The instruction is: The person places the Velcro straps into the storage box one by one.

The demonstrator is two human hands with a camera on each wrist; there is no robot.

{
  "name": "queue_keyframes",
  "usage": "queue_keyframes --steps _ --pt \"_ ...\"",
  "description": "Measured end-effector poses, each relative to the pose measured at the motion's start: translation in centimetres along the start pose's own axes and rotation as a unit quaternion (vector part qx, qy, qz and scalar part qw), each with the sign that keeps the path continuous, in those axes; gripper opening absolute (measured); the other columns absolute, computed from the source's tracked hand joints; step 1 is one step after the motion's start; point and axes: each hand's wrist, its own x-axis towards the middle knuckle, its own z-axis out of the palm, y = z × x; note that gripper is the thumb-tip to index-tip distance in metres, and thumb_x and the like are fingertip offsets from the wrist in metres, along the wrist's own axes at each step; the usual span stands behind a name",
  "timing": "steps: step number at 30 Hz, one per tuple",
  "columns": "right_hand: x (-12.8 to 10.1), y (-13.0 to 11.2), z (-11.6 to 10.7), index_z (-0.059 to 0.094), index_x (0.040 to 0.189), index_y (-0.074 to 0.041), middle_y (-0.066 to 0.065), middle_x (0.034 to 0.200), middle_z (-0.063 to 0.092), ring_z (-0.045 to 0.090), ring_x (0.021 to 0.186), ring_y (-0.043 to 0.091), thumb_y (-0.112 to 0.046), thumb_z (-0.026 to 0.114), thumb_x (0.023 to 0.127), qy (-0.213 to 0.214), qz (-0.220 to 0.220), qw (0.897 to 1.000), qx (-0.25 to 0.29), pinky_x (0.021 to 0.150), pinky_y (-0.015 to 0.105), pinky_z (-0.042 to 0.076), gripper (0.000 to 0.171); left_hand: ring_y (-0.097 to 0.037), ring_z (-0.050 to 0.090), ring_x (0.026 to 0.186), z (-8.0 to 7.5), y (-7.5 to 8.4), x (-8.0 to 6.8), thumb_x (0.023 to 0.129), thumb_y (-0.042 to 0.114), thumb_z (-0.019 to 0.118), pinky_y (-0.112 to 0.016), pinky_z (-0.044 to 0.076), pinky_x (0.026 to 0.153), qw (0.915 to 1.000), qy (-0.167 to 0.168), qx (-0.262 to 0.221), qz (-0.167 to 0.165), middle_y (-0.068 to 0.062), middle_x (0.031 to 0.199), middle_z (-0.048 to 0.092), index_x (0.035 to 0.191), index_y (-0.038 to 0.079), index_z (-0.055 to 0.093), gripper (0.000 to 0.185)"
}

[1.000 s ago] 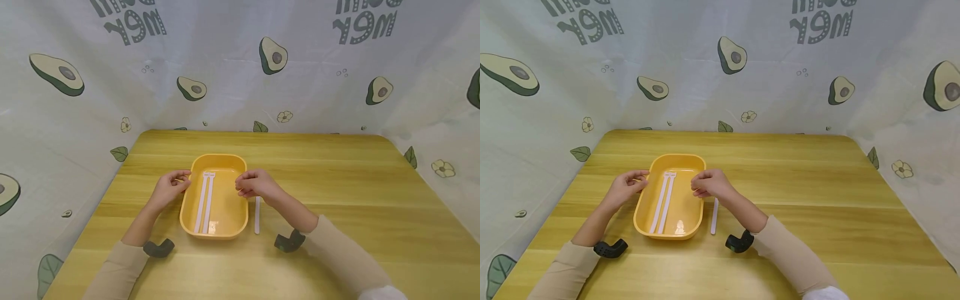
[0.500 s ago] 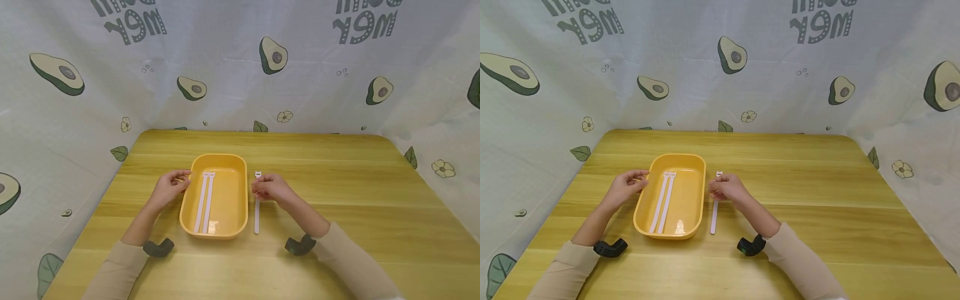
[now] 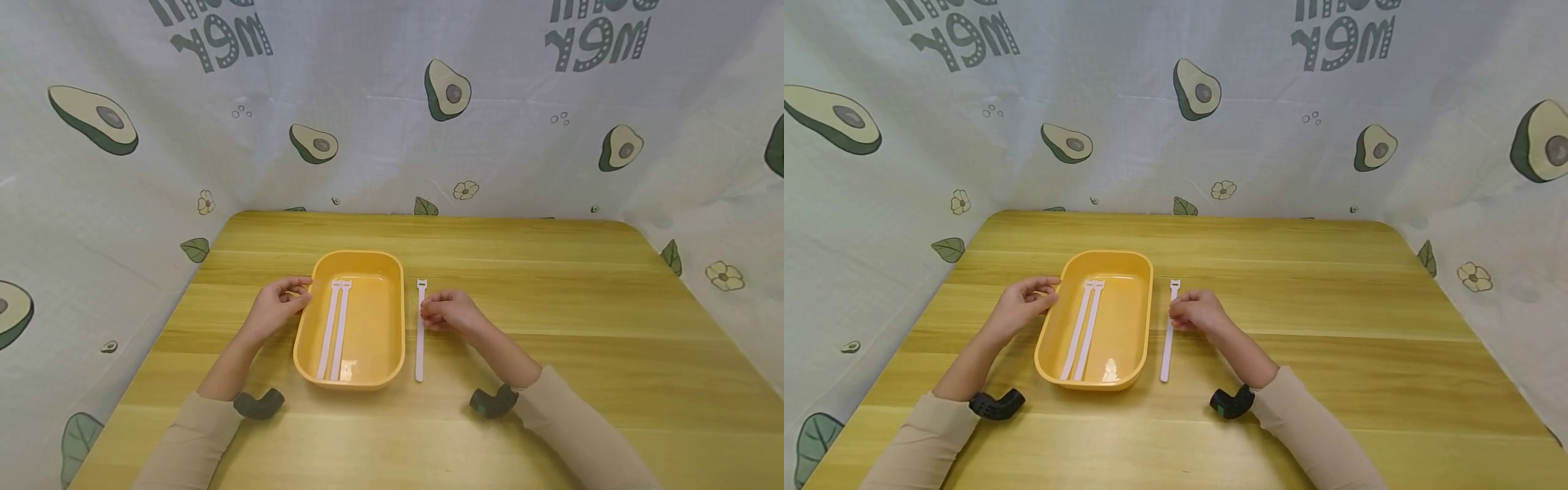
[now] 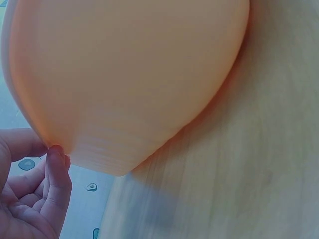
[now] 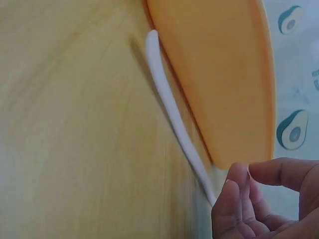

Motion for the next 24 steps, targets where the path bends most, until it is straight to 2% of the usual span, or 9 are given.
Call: queue_keyframes --steps 7,12,15,20,22,24 --pt "0.8 0.8 -0.1 0.06 0.099 0.013 0.007 0.074 0.065 0.061 0.061 0.012 0.002 0.058 0.091 0.034 -0.021 0.998 -0.052 0.059 0.022 0.054 0.014 -0.014 0.053 0.069 0.0 0.0 0.0 0.095 0.009 0.064 -0.026 0.053 0.067 1.0 0.0 0.0 0.002 -0.015 0.101 0.057 0.127 -0.007 0.058 0.036" --pt "1.1 1.1 0.3 0.062 0.095 0.012 0.01 0.073 0.065 0.062 0.061 0.013 0.004 0.061 0.088 0.077 -0.047 0.989 -0.118 0.057 0.024 0.053 0.01 -0.014 0.052 0.068 0.0 0.0 -0.1 0.095 0.01 0.064 -0.025 0.052 0.066 1.0 -0.003 0.002 0.004 -0.015 0.101 0.058 0.127 -0.007 0.058 0.037" --pt "1.0 1.0 0.6 0.063 0.089 0.007 0.009 0.072 0.065 0.06 0.06 0.013 0.002 0.064 0.084 0.115 -0.058 0.975 -0.179 0.054 0.023 0.051 0.007 -0.015 0.053 0.069 0.0 0.0 0.0 0.095 0.01 0.064 -0.025 0.052 0.066 1.0 -0.003 0.002 0.006 -0.015 0.101 0.058 0.127 -0.007 0.058 0.037" --pt "0.9 0.8 1.3 0.063 0.082 0.0 0.006 0.073 0.063 0.056 0.063 0.015 -0.006 0.075 0.078 0.151 -0.085 0.944 -0.282 0.056 0.024 0.046 0.014 -0.014 0.052 0.068 0.0 0.0 -0.1 0.095 0.011 0.064 -0.025 0.052 0.065 0.9999 -0.003 0.003 0.01 -0.016 0.1 0.058 0.127 -0.007 0.058 0.037" --pt "0.9 0.8 1.5 0.062 0.082 -0.002 0.005 0.074 0.062 0.054 0.066 0.016 -0.007 0.078 0.075 0.152 -0.092 0.936 -0.304 0.058 0.025 0.045 0.018 -0.014 0.052 0.068 0.0 0.0 -0.1 0.095 0.011 0.064 -0.025 0.051 0.065 0.9999 -0.003 0.003 0.011 -0.016 0.1 0.058 0.127 -0.007 0.058 0.037" --pt "0.9 0.8 1.8 0.061 0.082 -0.002 0.005 0.073 0.059 0.053 0.066 0.017 -0.006 0.078 0.074 0.149 -0.091 0.933 -0.314 0.059 0.026 0.044 0.02 -0.015 0.052 0.067 0.0 0.0 -0.1 0.095 0.011 0.064 -0.025 0.051 0.064 0.9999 -0.002 0.004 0.011 -0.015 0.1 0.058 0.126 -0.007 0.058 0.037"
